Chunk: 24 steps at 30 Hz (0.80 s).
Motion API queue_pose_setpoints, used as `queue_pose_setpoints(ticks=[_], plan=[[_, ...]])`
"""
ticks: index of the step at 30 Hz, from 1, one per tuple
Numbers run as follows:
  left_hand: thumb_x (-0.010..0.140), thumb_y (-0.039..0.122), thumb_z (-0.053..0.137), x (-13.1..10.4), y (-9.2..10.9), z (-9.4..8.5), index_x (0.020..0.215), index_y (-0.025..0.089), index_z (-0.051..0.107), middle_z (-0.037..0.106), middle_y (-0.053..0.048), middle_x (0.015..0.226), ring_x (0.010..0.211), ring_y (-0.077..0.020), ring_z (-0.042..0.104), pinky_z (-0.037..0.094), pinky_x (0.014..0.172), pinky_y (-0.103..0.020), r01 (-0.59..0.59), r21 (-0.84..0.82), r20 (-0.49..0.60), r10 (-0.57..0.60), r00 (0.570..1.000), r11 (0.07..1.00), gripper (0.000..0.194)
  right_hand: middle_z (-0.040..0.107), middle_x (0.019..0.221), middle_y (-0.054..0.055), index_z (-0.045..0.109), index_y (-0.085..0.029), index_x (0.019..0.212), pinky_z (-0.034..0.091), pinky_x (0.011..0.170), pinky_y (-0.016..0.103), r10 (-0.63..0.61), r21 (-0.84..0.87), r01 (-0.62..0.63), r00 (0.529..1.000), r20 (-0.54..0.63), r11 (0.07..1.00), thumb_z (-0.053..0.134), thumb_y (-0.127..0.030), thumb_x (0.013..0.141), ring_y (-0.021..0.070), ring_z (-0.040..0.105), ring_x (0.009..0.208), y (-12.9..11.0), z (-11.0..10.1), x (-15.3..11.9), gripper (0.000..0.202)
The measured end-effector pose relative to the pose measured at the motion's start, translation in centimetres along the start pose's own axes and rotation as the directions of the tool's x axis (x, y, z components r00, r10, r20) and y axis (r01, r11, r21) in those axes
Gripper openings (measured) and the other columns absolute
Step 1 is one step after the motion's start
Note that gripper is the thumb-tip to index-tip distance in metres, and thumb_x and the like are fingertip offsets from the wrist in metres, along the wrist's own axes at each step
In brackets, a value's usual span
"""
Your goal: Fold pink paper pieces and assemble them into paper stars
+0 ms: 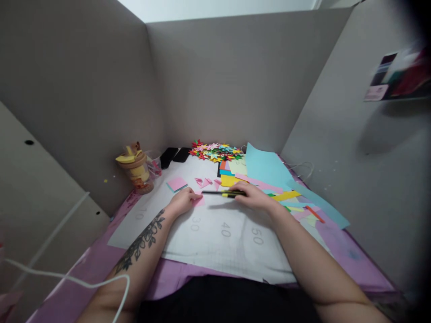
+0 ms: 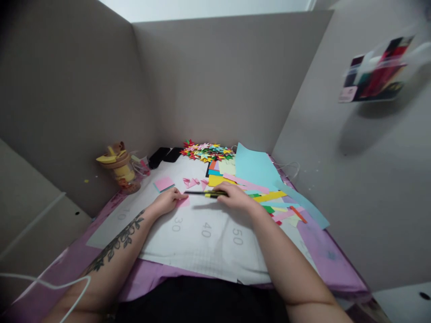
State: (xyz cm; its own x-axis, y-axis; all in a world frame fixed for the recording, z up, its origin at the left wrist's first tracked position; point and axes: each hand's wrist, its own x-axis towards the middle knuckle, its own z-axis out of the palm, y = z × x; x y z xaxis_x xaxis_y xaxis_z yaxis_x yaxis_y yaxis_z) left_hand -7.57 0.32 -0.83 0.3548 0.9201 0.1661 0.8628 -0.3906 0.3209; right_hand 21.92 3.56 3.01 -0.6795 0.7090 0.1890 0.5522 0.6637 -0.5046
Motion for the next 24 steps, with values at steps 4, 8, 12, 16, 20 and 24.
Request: queue_pose_setpoints(ticks=[4,8,12,16,20,24], plan=[[0.085,0.024,0.043,-0.3,0.4,-0.3,0.101,0.026,0.068,0.06,-0.006,0.091,0.085,-0.018,0.053,0.039,0.076,-0.028,-0.048,0.035,-0.063,0.05,0.997,0.998,0.03,0.058,0.102,0.011,0.059,-0.015,0.111,0.039,0.084,0.031,0.335,-0.159,-0.412,0.87,-0.362,0.897,0.05,-0.025,0.08,0.0219,0.053,0.096,5.1,-0.8,-0.5,0.034],[0.081,0.034,0.049,-0.6,0.6,-1.0,0.105,0.022,0.063,0.06,-0.01,0.103,0.099,-0.0262,0.05,0.035,0.086,-0.039,0.137,0.098,-0.183,-0.118,0.976,0.986,0.03,0.058,0.096,0.014,0.062,-0.014,0.107,0.039,0.081,0.034,0.537,-0.268,-0.645,0.754,-0.378,0.716,0.053,-0.025,0.078,0.0249,0.052,0.092,8.2,0.0,-1.0,0.032],[0.075,0.035,0.054,-0.7,0.3,-1.5,0.106,0.019,0.057,0.061,-0.012,0.102,0.102,-0.031,0.048,0.03,0.09,-0.046,0.231,0.134,-0.147,-0.211,0.966,0.964,0.035,0.053,0.107,0.019,0.059,-0.015,0.113,0.036,0.085,0.043,0.479,-0.261,-0.631,0.746,-0.462,0.731,0.051,-0.02,0.079,0.0318,0.044,0.104,7.0,1.2,-0.5,0.035],[0.073,0.027,0.052,-0.5,0.0,-1.5,0.102,0.018,0.056,0.064,-0.009,0.088,0.095,-0.0293,0.051,0.026,0.092,-0.049,0.225,0.106,-0.113,-0.213,0.97,0.968,0.03,0.052,0.111,0.014,0.057,-0.016,0.114,0.032,0.094,0.044,0.192,-0.246,-0.326,0.875,-0.444,0.913,0.047,-0.015,0.081,0.0278,0.04,0.109,3.6,3.1,0.7,0.035],[0.069,0.018,0.052,-0.3,-0.2,-1.4,0.1,0.019,0.055,0.064,-0.005,0.08,0.087,-0.0257,0.053,0.027,0.092,-0.048,0.198,0.025,-0.092,-0.195,0.976,0.98,0.031,0.055,0.108,0.011,0.058,-0.017,0.109,0.035,0.095,0.04,-0.028,-0.113,-0.011,0.941,-0.337,0.994,0.047,-0.013,0.08,0.0226,0.044,0.105,0.0,5.9,1.8,0.032],[0.066,0.015,0.052,-0.3,-0.2,-1.0,0.099,0.019,0.054,0.061,-0.001,0.076,0.079,-0.0204,0.054,0.033,0.09,-0.043,0.111,-0.086,-0.12,-0.121,0.985,0.99,0.033,0.058,0.106,0.008,0.053,-0.018,0.113,0.04,0.09,0.036,0.02,0.185,0.032,0.962,-0.273,0.982,0.052,-0.014,0.074,0.0201,0.05,0.101,-2.9,8.7,3.5,0.039]])
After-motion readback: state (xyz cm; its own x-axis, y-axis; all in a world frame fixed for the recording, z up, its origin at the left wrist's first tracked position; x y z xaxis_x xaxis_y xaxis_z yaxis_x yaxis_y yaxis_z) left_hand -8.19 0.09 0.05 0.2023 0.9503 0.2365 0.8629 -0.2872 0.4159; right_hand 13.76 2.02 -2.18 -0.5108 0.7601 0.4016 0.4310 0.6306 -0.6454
